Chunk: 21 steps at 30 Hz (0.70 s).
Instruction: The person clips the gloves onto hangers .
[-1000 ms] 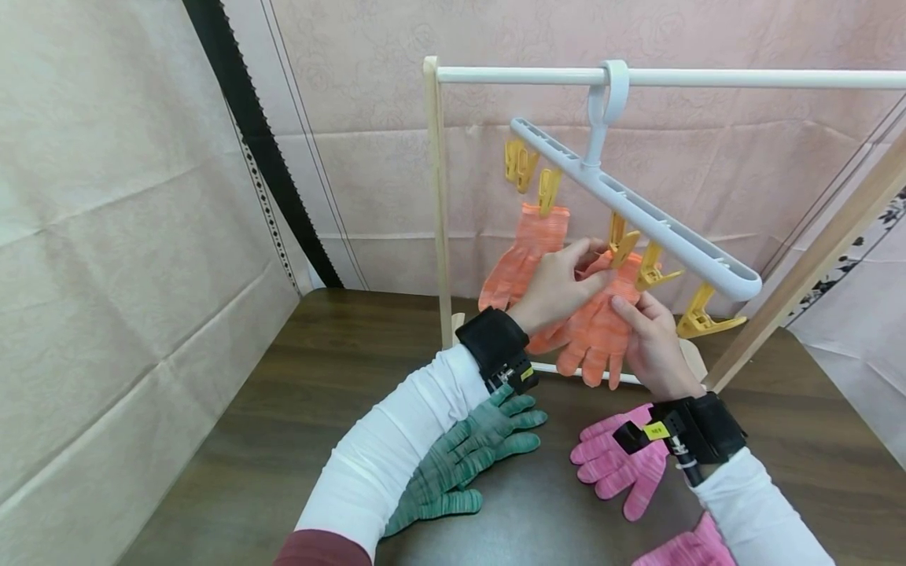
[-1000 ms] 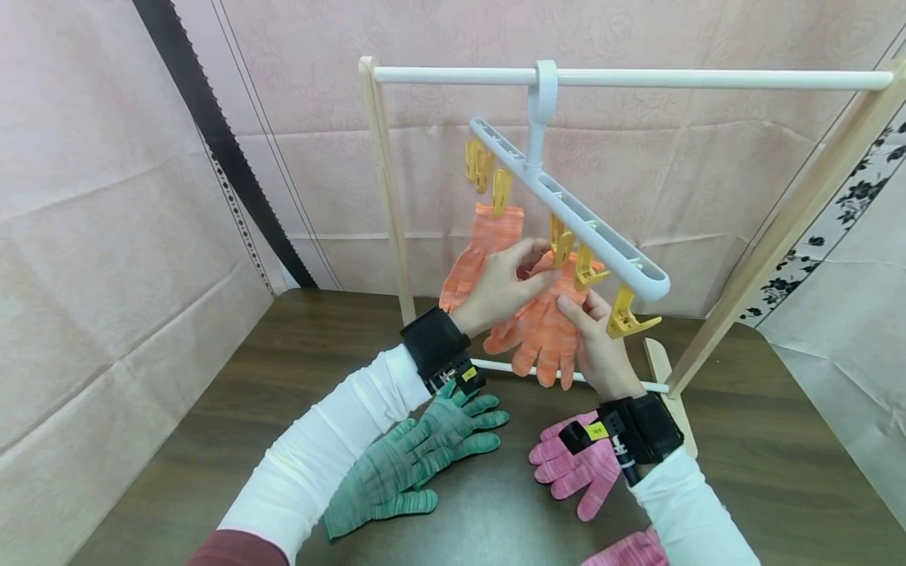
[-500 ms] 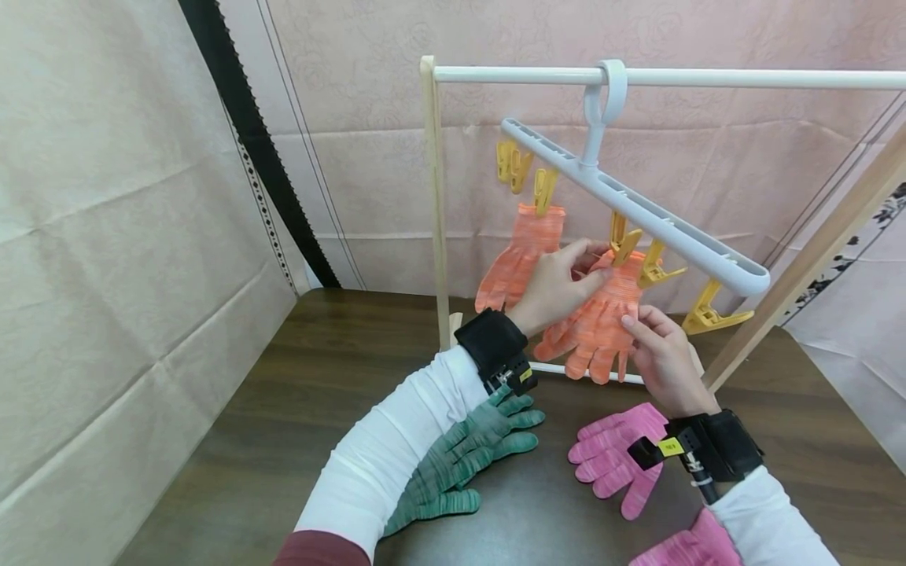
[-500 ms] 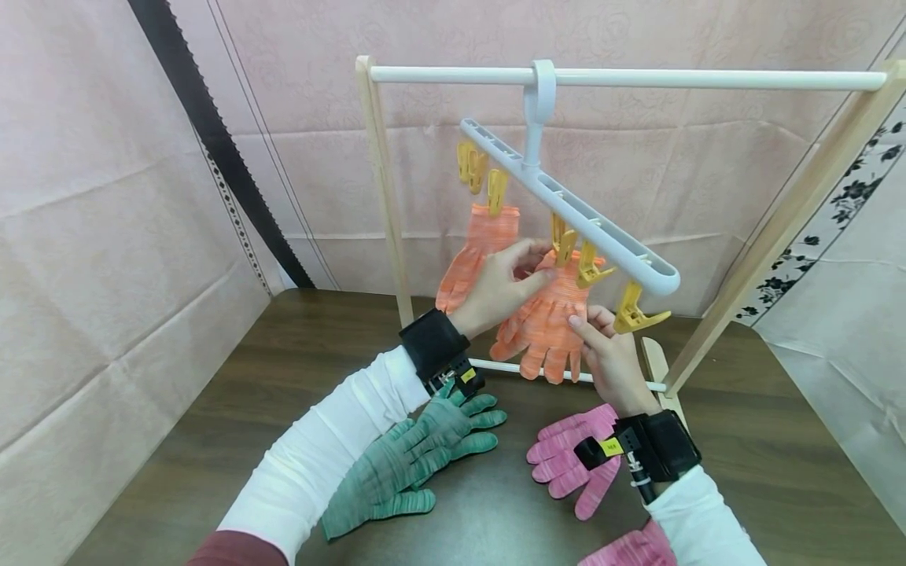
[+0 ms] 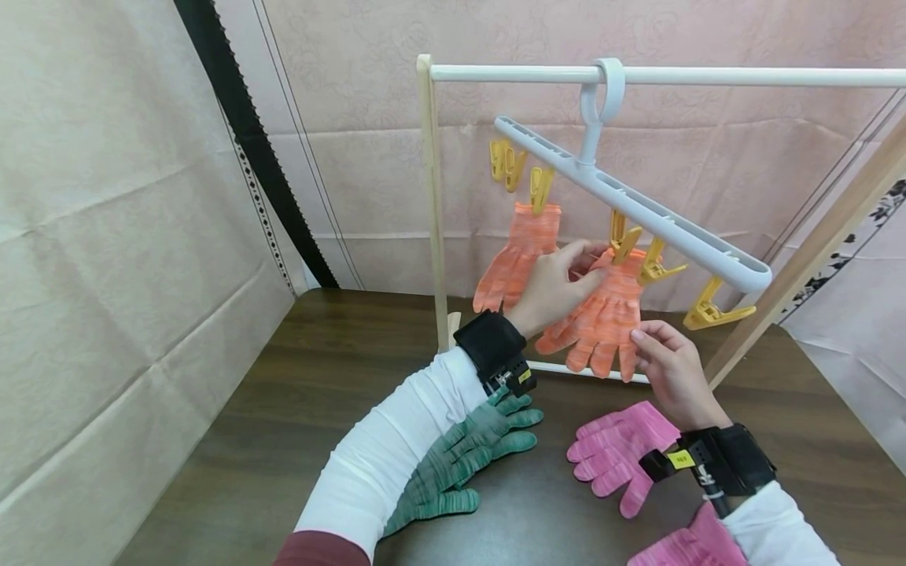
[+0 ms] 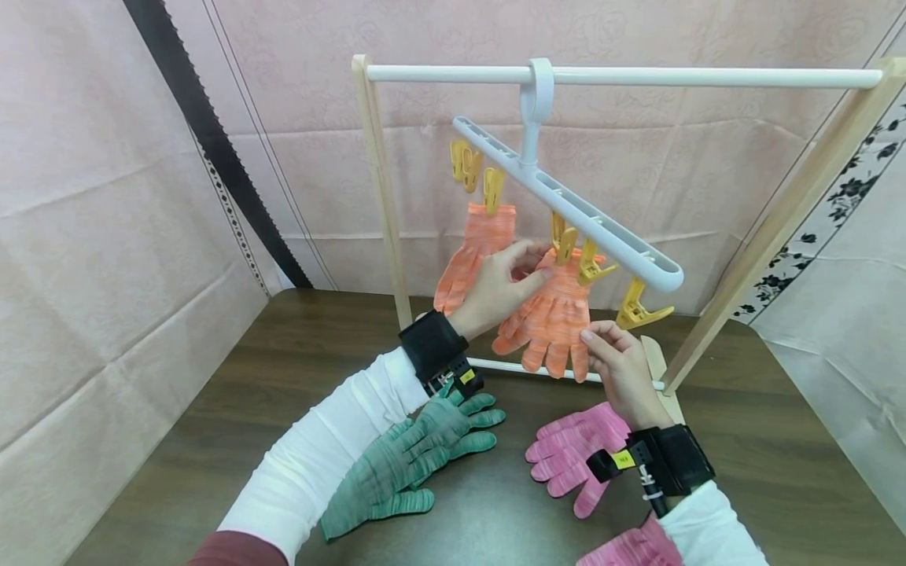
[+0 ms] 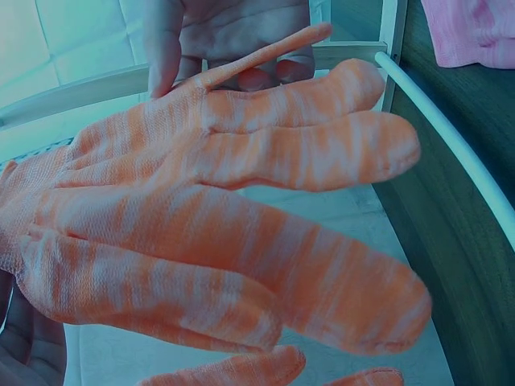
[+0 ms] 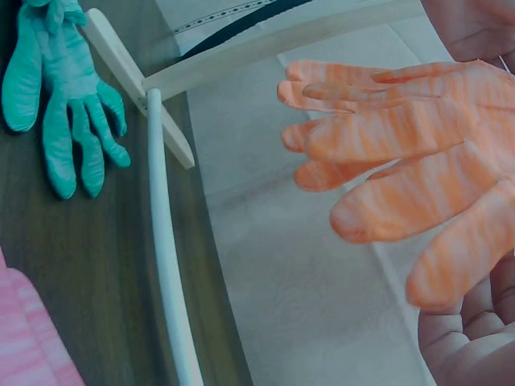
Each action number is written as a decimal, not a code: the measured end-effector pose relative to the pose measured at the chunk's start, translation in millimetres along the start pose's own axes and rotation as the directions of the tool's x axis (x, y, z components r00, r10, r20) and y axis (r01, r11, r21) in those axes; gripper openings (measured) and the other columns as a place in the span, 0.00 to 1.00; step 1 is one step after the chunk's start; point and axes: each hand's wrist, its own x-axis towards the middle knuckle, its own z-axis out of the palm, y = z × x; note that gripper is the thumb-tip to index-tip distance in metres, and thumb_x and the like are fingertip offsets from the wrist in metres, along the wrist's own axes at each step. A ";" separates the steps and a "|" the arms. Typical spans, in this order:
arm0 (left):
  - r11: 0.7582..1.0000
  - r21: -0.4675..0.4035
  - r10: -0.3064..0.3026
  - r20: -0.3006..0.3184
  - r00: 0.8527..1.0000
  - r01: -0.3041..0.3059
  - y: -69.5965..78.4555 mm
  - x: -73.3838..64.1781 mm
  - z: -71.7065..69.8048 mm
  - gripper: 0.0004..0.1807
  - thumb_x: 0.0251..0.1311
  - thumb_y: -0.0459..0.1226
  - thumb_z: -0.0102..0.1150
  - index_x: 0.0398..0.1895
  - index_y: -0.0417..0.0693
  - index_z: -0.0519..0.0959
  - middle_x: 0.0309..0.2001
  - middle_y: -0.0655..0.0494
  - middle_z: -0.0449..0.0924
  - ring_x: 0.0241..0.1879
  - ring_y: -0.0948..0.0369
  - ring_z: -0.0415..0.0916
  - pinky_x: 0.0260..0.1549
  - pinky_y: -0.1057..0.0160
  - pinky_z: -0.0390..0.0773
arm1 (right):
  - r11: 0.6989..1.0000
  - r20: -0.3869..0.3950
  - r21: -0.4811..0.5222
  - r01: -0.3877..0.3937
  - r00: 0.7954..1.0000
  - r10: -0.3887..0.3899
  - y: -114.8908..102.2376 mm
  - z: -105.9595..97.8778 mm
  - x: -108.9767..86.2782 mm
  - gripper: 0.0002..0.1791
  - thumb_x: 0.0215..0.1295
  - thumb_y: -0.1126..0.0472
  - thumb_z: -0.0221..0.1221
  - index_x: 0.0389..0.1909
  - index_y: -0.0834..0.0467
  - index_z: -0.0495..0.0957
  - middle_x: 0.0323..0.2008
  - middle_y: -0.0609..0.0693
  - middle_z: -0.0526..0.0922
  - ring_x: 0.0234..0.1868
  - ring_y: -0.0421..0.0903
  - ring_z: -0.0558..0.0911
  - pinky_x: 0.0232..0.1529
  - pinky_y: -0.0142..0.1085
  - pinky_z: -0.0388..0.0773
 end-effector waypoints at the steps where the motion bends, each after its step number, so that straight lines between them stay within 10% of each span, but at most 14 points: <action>1: 1.000 -0.004 -0.004 0.000 1.000 0.004 -0.4 -0.3 -0.2 0.18 0.58 0.36 0.52 0.52 0.44 0.71 0.42 0.52 0.78 0.34 0.65 0.75 0.32 0.78 0.70 | 1.000 -0.004 -0.004 -0.003 1.000 0.003 0.6 -0.7 -0.6 0.08 0.64 0.69 0.45 0.34 0.59 0.74 0.29 0.46 0.76 0.28 0.39 0.75 0.27 0.30 0.73; 21: 0.999 -0.032 0.008 0.016 1.000 -0.007 -14.8 -11.4 -3.5 0.17 0.58 0.36 0.52 0.50 0.42 0.71 0.44 0.51 0.77 0.41 0.65 0.74 0.39 0.75 0.70 | 0.996 0.024 0.091 0.009 1.000 -0.011 12.5 -21.1 -12.4 0.12 0.64 0.73 0.42 0.34 0.61 0.75 0.31 0.50 0.81 0.31 0.42 0.81 0.34 0.30 0.76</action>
